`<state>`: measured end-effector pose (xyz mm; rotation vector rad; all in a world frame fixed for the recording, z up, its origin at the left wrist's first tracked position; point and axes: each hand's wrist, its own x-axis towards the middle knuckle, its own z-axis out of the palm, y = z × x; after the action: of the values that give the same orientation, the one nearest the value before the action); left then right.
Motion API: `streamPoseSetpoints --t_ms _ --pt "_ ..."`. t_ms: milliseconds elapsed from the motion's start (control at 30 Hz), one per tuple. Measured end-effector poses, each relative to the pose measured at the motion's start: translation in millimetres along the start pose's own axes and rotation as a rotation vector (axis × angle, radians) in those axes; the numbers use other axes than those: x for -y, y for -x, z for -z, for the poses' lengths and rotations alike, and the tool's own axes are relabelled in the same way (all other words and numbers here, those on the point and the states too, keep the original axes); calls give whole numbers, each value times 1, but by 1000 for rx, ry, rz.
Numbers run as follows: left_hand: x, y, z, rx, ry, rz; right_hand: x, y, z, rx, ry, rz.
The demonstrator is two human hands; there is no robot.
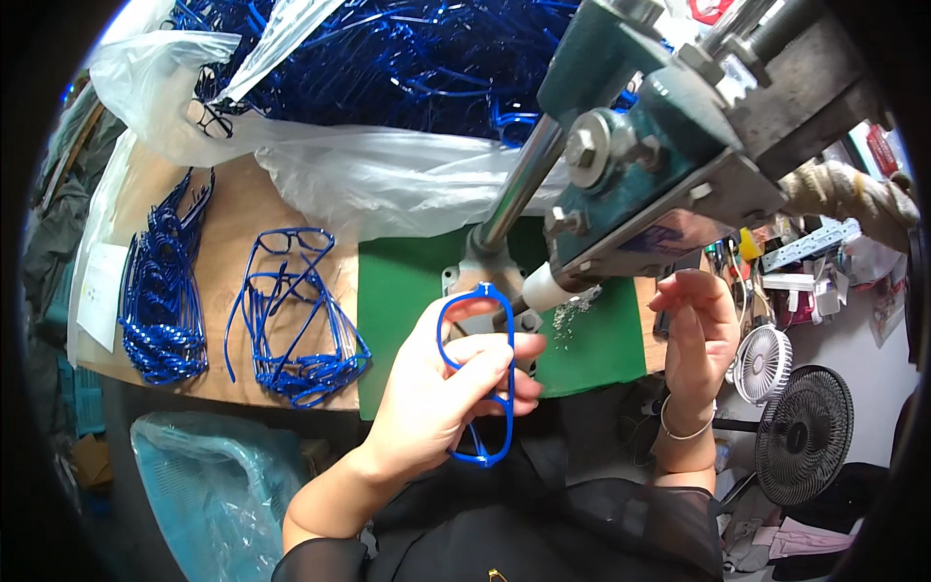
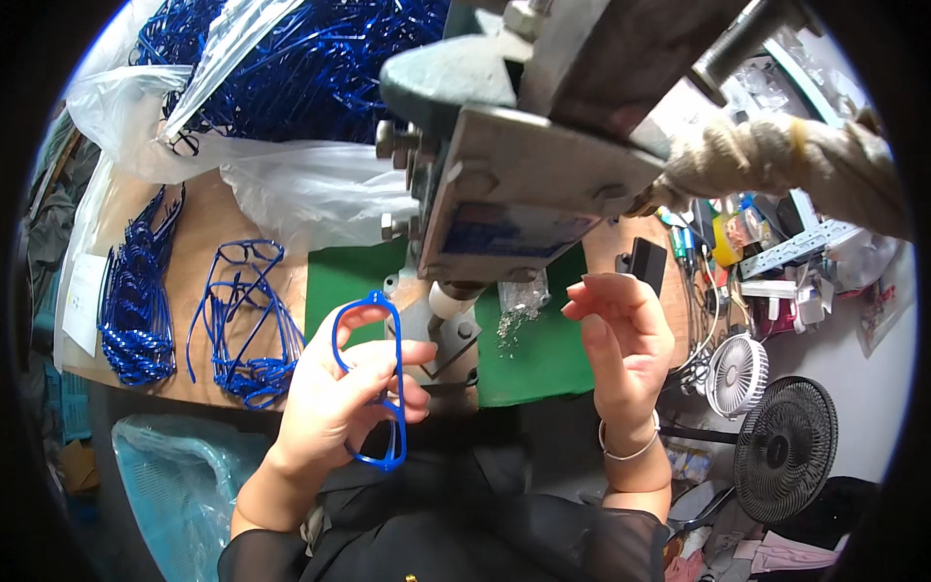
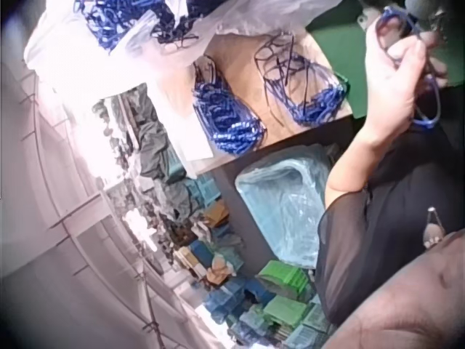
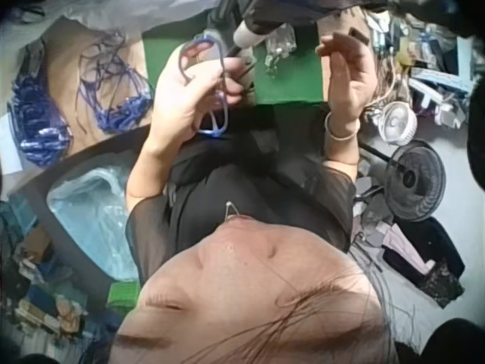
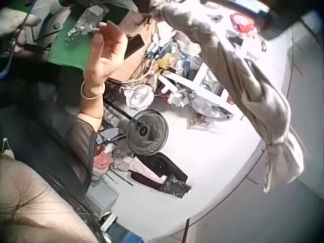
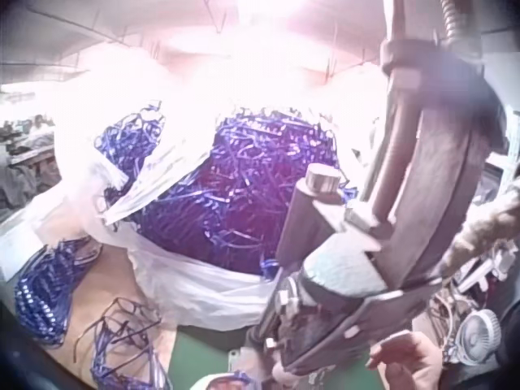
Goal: The person repeatedly positions blue plastic glasses frames against a rotating grinding wheel, then removes and inspects them. The process is repeated multiple times on the same frames.
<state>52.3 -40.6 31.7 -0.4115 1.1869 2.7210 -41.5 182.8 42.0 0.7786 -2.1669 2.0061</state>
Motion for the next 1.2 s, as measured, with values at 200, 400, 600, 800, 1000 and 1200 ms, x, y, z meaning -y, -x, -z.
streamPoseSetpoints --t_ms 200,400,600,800,1000,1200 --pt "33 20 53 -49 -524 -212 -13 11 -17 280 184 53" --pt "32 11 98 -240 -531 -153 -34 29 -34 306 278 -169" --pt "21 34 145 169 -1175 -294 -34 30 -46 616 326 -12" --pt "25 36 156 -274 -1873 -631 -33 20 -83 727 291 121" --pt "45 32 152 -704 -1871 -566 -36 3 -142 867 205 249" --pt "46 28 164 -519 -1930 -506 -83 -11 -273 896 446 394"
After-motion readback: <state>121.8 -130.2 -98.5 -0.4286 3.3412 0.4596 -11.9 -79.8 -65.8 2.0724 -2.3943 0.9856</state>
